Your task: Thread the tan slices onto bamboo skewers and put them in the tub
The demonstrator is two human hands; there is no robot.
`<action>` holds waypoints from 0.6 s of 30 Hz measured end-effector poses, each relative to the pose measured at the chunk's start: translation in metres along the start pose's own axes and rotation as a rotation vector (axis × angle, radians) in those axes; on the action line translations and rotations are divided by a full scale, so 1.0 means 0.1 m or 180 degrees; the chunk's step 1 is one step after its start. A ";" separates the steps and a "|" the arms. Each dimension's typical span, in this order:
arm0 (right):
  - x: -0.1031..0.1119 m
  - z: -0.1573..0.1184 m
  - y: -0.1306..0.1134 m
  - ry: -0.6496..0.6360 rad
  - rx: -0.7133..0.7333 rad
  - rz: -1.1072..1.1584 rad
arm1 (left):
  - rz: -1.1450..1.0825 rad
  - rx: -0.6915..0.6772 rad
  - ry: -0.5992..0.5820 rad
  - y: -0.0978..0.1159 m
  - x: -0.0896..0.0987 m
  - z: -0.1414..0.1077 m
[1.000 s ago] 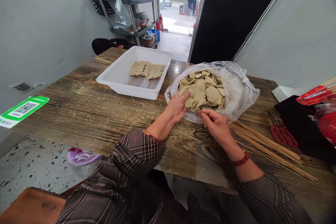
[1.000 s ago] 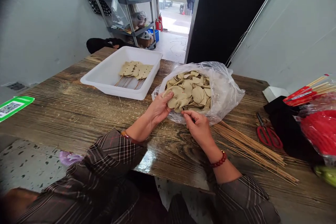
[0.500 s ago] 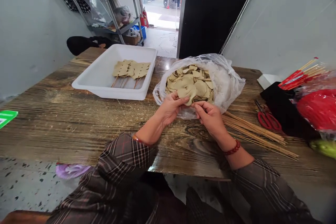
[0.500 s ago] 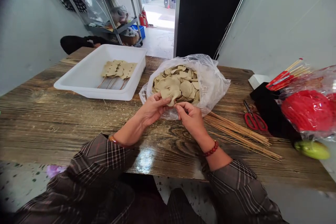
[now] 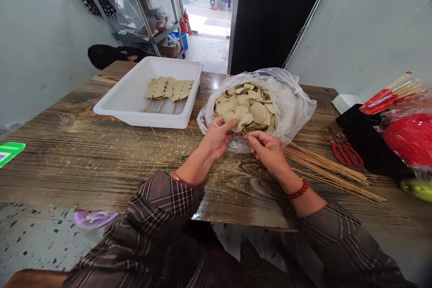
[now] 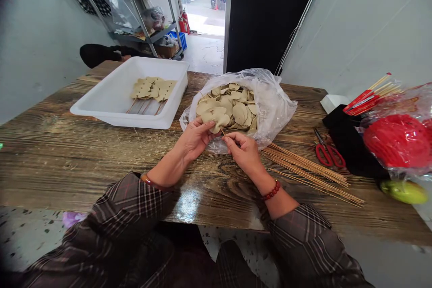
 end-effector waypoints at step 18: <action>0.01 -0.02 0.02 0.0156 0.0205 -0.0265 | 0.0197 -0.0015 -0.0034 -0.03 -0.01 -0.02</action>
Point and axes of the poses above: each hand's wrist, its own z-axis towards the middle knuckle, its own x-axis out of the back of the hand, y = z × x, the point moved 1 cm from there along z, towards the middle knuckle, and after that the axes turned 2 degrees about -y, right-handed, at the moved point
